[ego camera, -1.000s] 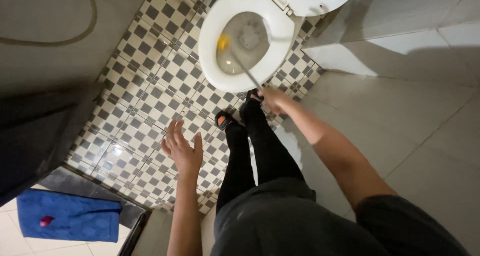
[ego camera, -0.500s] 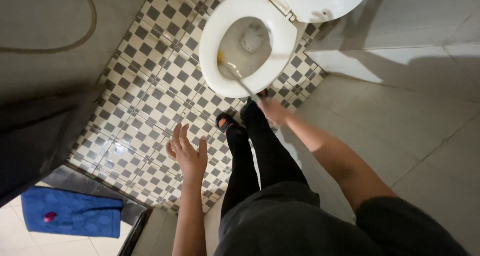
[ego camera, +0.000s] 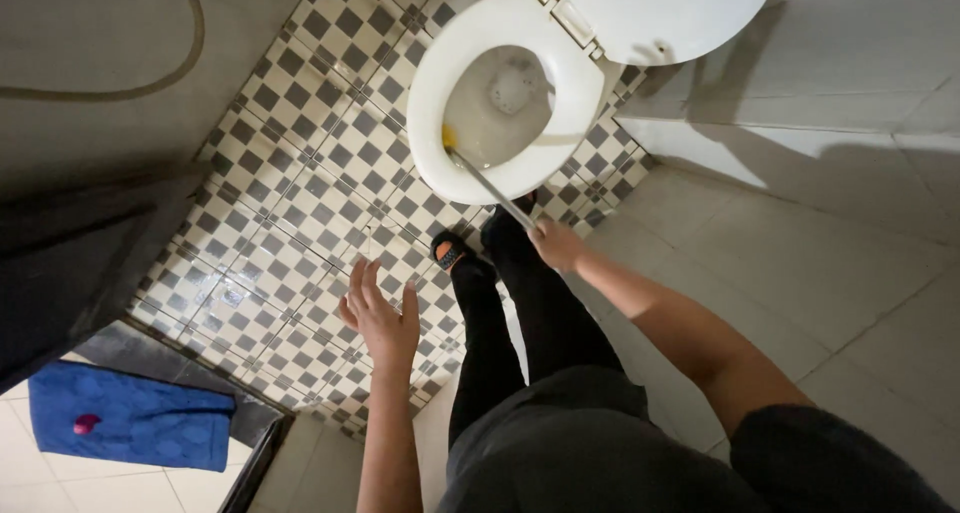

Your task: Cleaning the inside of a toilet bowl using a long-handled brush and a bidet sprayer.

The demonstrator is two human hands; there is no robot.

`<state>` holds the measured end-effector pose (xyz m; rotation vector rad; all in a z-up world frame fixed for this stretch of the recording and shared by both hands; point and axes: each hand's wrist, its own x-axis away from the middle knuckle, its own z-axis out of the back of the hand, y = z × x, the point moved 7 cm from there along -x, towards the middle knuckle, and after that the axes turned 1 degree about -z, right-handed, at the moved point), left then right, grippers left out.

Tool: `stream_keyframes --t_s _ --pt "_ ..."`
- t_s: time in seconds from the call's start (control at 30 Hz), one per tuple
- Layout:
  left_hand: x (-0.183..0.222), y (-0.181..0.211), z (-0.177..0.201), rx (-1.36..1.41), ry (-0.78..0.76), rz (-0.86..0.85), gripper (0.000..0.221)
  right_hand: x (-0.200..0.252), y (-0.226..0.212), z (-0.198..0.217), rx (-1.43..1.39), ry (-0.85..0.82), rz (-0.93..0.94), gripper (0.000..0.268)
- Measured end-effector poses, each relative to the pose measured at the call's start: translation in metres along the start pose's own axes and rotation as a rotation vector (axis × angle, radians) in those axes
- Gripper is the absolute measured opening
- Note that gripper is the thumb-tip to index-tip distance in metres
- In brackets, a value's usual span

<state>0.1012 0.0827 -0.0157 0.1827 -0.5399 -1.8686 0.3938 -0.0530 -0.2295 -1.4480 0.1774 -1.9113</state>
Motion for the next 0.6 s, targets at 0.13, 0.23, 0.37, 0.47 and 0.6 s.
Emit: stream_keyframes --t_s 0.13,0.23,0.37,0.47,0.6 --pt "-0.002 0.004 -0.007 -0.026 0.015 -0.011 0.059 -0.053 -0.018 0.035 -0.023 0.031 -0.125 0.048" --pt "-0.003 0.011 -0.003 -0.024 0.01 -0.027 0.058 -0.059 -0.022 0.043 -0.104 0.088 -0.152 0.044" --pt "-0.007 0.016 -0.005 0.007 0.033 -0.045 0.061 0.022 -0.039 0.022 -0.044 -0.039 -0.175 0.043" --pt "-0.005 0.015 -0.002 0.021 0.033 -0.02 0.058 0.018 0.007 -0.002 0.19 0.135 0.195 0.04" --pt "-0.007 0.012 0.001 0.019 -0.029 0.016 0.057 -0.025 -0.016 0.025 0.131 -0.004 0.019 0.042"
